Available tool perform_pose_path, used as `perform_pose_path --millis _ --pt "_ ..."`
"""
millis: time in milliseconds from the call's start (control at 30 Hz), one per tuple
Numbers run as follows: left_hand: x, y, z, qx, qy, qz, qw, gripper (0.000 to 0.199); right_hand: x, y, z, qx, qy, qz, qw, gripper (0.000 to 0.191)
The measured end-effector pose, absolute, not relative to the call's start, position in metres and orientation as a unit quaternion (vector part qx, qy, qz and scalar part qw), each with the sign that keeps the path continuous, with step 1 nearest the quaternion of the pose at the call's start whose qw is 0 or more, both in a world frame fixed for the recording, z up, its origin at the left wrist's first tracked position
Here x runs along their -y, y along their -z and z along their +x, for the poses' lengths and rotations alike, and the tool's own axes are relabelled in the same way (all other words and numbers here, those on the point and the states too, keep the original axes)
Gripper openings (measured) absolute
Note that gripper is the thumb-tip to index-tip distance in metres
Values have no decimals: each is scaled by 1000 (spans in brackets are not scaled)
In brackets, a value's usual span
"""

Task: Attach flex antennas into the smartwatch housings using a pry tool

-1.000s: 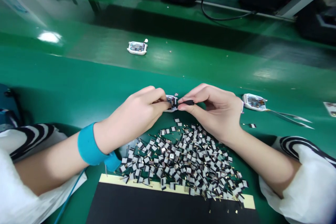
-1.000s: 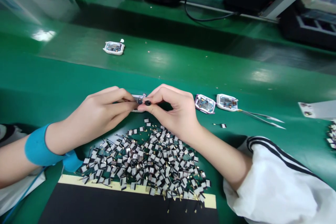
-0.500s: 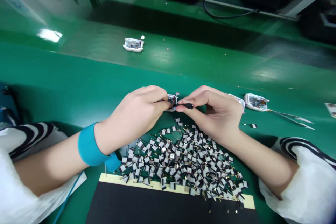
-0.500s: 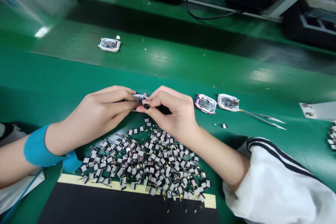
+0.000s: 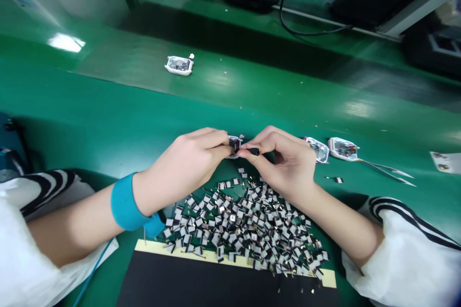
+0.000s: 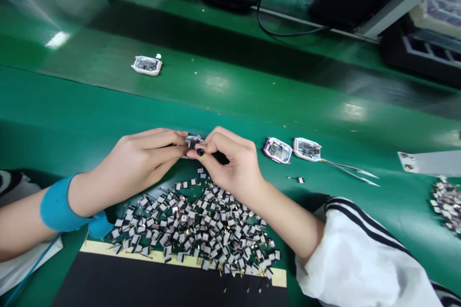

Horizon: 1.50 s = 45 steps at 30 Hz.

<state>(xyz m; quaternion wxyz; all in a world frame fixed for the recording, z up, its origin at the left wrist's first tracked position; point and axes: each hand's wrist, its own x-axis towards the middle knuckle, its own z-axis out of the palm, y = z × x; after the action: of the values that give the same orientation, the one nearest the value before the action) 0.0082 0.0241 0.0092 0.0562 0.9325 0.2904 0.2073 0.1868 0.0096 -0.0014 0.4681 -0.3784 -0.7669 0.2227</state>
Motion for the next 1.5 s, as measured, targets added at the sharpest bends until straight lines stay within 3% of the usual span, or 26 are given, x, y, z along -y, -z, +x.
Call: perform_pose_path --millis 267,400,467,633,767,833,933,1067,1200,1500 --pt "-25 -4 7 -295 -214 929 67 23 -8 4 188 753 -265 -381 467 27" --pt "-26 -7 5 -312 -227 919 83 20 -6 5 195 655 -323 -376 570 18" --pt "-24 -9 5 -329 -221 914 82 21 -6 7 202 657 -296 -377 581 14" --pt "-15 -10 5 -373 -209 899 99 35 -13 6 215 764 -226 -428 427 8" --pt "-8 -6 6 -343 -238 876 241 51 -15 -2 210 806 -199 -443 339 3" --pt "-8 -3 6 -338 -261 855 294 55 -15 -4 205 815 -176 -455 312 11" --pt "-15 0 5 -363 -287 839 286 60 -17 -3 199 824 -137 -468 287 17" --pt "-28 -1 5 -343 -265 857 278 78 -22 1 193 846 -94 -452 265 13" --pt "-31 -3 3 -327 -232 867 294 74 -24 -2 194 884 -73 -397 236 3" --pt "-24 -5 -1 -339 -257 844 327 62 -11 -9 184 902 51 -378 201 10"
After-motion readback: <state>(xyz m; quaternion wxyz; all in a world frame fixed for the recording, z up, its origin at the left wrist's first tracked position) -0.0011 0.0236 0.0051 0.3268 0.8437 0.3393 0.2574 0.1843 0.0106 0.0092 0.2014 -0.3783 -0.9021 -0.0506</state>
